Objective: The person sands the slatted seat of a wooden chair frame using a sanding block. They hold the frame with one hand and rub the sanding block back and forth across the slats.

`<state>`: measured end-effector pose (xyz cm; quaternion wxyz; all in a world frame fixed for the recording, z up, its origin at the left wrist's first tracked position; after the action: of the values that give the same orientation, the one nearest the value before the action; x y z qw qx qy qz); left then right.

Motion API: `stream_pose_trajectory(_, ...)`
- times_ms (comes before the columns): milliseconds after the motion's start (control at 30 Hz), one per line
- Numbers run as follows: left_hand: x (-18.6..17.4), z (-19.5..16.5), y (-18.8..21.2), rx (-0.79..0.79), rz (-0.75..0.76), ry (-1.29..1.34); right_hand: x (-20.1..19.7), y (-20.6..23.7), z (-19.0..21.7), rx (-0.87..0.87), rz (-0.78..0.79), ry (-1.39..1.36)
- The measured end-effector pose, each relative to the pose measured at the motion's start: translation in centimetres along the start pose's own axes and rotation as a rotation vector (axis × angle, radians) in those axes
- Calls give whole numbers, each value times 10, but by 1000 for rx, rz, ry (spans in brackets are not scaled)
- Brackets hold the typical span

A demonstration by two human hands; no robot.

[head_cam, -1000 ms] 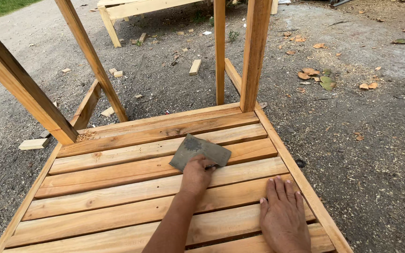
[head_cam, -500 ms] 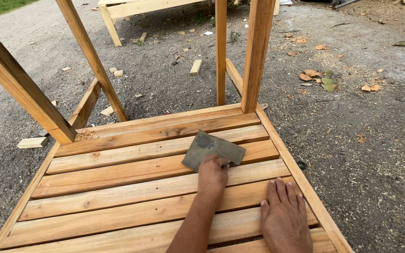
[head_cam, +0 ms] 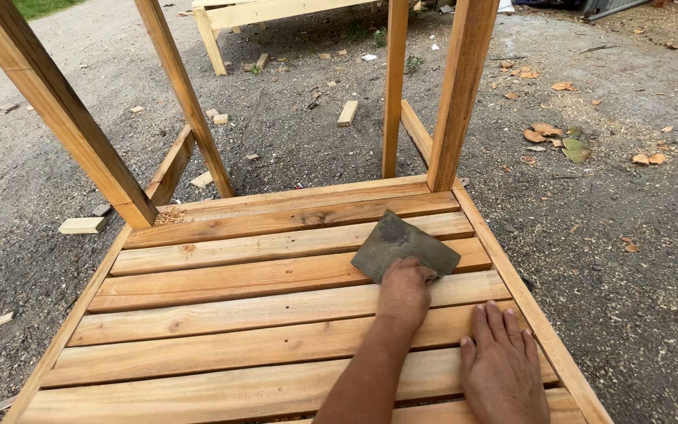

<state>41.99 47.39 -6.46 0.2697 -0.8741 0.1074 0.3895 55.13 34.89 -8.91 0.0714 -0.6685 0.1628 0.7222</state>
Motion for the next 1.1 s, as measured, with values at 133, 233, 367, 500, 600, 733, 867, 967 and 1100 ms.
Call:
stream_pose_trajectory(133,-92,79,57,-88,-43,-45,4,0,1,37,104,41)
stream_pose_trajectory(233,-150,126,89,-219,-88,-149,4,0,2,39,93,55)
stream_pose_trajectory(367,-150,124,96,-228,-259,-70,1,1,11,-28,40,82)
stream_pose_trajectory(500,-88,75,63,-71,-206,-53,0,2,46,-100,26,104)
stream_pose_trajectory(600,-82,82,61,-51,-145,-37,1,12,90,-155,-1,111)
stream_pose_trajectory(733,-157,155,106,-155,-185,-94,8,17,159,-239,25,65)
stream_pose_trajectory(867,-268,239,167,-263,-245,-191,7,20,216,-337,10,119)
stream_pose_trajectory(967,-280,249,173,-320,-308,-181,11,25,263,-384,68,109)
stream_pose_trajectory(1100,-222,211,140,-270,-190,-146,14,35,318,-436,110,96)
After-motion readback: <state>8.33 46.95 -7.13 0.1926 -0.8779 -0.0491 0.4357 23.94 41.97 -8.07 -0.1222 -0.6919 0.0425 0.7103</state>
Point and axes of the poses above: each hand's wrist, its own y-axis away from the middle knuckle, its own x-axis out of the palm, z = x × y, the point moved 7 cm from there along -y, towards the middle knuckle, and after that the axes turned 9 degrees about z, right-handed, at the moved point
